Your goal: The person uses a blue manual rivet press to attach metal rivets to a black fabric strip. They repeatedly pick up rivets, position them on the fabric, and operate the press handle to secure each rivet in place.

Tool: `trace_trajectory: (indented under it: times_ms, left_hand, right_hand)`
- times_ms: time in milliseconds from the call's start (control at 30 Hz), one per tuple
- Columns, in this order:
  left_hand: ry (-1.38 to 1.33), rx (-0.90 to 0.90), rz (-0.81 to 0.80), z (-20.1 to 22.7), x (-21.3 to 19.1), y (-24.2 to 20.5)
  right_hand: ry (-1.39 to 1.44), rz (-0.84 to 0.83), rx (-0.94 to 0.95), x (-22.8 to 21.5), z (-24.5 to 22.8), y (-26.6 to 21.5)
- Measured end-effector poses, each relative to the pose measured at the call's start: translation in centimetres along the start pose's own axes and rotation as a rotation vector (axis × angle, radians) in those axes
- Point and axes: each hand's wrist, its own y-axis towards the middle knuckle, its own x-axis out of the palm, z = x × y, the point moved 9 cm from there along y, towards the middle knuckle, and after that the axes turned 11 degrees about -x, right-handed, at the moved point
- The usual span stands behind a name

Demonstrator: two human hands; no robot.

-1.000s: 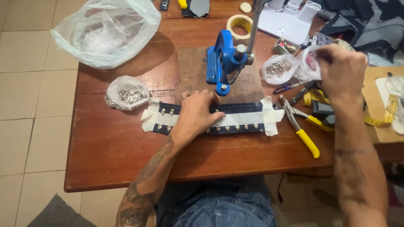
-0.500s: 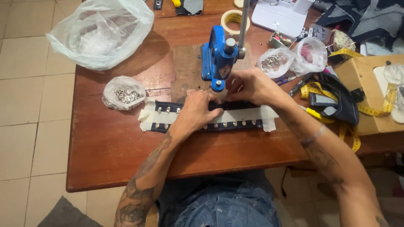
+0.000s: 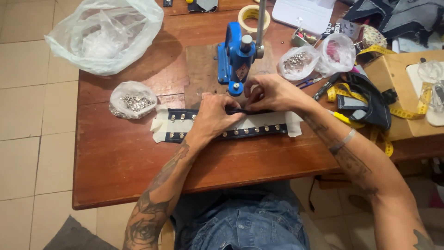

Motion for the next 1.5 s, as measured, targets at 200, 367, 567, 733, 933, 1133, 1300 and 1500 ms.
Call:
trace_trajectory:
  times_ms: [200, 367, 567, 733, 933, 1133, 1300, 1500]
  left_hand:
    - [0.004, 0.011, 0.005, 0.7, -0.3, -0.2]
    - [0.033, 0.091, -0.023, 0.8, 0.1, -0.5]
    - [0.038, 0.102, -0.063, 0.6, 0.0, -0.4]
    - [0.051, 0.074, -0.08, -0.3, 0.5, -0.2]
    - [0.009, 0.034, -0.102, -1.0, 1.1, 0.4]
    - [0.03, 0.024, -0.159, -1.0, 1.1, 0.4]
    - [0.008, 0.015, -0.224, -0.3, 0.6, 0.1]
    - [0.005, 0.01, -0.264, -1.0, 0.7, 0.3]
  right_hand:
    - [0.04, 0.084, -0.038, 0.7, 0.8, -0.8]
    - [-0.013, 0.133, -0.065, 0.9, 1.1, -1.1]
    - [-0.006, 0.15, -0.054, 1.0, 1.2, -1.2]
    - [0.002, 0.12, -0.044, 0.9, 0.6, -1.6]
    - [0.071, 0.07, -0.017, 0.2, -1.1, -2.4]
    - [0.124, 0.082, 0.029, 1.4, 0.3, -2.3]
    - [0.201, 0.113, 0.036, 1.7, 1.2, -2.2]
    - [0.333, 0.123, 0.064, 2.0, 2.2, -2.0]
